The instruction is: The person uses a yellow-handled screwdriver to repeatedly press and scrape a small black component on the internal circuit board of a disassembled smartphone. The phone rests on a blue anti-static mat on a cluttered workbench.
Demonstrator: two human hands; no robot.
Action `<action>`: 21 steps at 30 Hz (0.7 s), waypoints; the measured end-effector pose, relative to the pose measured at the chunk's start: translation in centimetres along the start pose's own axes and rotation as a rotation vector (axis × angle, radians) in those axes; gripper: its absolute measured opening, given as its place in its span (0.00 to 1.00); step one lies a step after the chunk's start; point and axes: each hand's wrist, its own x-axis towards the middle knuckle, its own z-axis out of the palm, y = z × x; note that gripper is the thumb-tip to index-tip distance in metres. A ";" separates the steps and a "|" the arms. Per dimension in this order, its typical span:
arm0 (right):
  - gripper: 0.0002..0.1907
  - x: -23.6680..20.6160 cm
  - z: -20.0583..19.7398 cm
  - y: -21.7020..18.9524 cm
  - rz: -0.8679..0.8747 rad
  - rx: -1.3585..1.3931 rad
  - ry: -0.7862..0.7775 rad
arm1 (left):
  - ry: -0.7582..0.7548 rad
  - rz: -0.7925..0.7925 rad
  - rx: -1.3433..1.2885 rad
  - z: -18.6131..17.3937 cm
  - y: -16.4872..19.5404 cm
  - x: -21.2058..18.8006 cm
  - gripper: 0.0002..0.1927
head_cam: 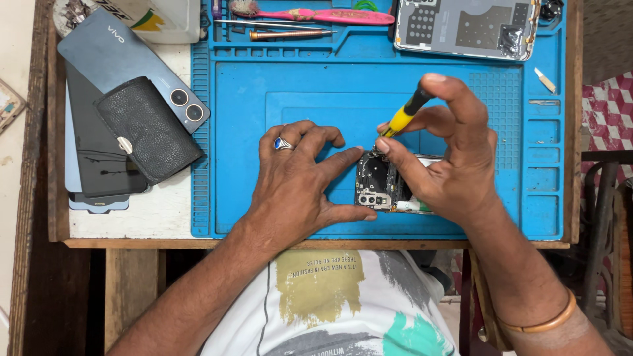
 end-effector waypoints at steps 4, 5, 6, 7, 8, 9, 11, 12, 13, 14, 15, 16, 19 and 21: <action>0.41 0.3 -0.3 0.1 -0.013 0.075 -0.076 | 0.003 -0.001 0.004 -0.2 0.1 0.0 0.41; 0.41 0.2 -0.4 0.1 -0.009 0.076 -0.083 | 0.001 -0.002 0.007 -0.2 0.1 0.0 0.41; 0.41 0.2 -0.2 0.2 -0.007 0.079 -0.064 | 0.002 0.000 0.009 -0.2 0.1 0.0 0.41; 0.42 0.1 0.0 0.2 -0.005 0.082 -0.045 | 0.001 0.001 0.010 -0.1 0.1 0.0 0.41; 0.43 0.0 0.1 0.3 -0.005 0.061 -0.024 | 0.001 0.002 0.010 -0.1 0.1 0.0 0.42; 0.44 -0.1 0.3 0.4 -0.005 0.040 -0.004 | 0.003 0.005 0.010 0.0 0.1 0.0 0.42; 0.48 -0.2 0.5 0.7 -0.007 -0.048 0.044 | 0.006 0.008 0.011 0.0 0.0 0.0 0.42; 0.47 -0.3 0.5 0.7 0.014 -0.031 0.045 | 0.000 0.006 0.014 0.0 0.0 0.0 0.42; 0.46 -0.4 0.4 0.8 0.034 -0.011 0.044 | -0.006 0.003 0.017 0.1 -0.1 0.1 0.42; 0.45 -0.5 0.3 0.8 0.042 0.011 0.036 | -0.013 -0.001 0.020 0.0 -0.1 0.0 0.42; 0.44 -0.5 0.2 0.9 0.050 0.034 0.028 | -0.010 -0.001 0.017 0.0 -0.1 0.0 0.42; 0.43 -0.5 0.1 0.9 0.044 0.057 0.012 | -0.006 0.001 0.015 0.0 -0.1 0.0 0.42; 0.41 -0.5 -0.1 0.9 0.017 0.085 -0.029 | -0.004 0.002 0.014 -0.1 0.0 0.0 0.42; 0.40 -0.4 -0.1 0.8 0.001 0.108 -0.051 | 0.000 0.004 0.012 -0.1 0.0 0.0 0.41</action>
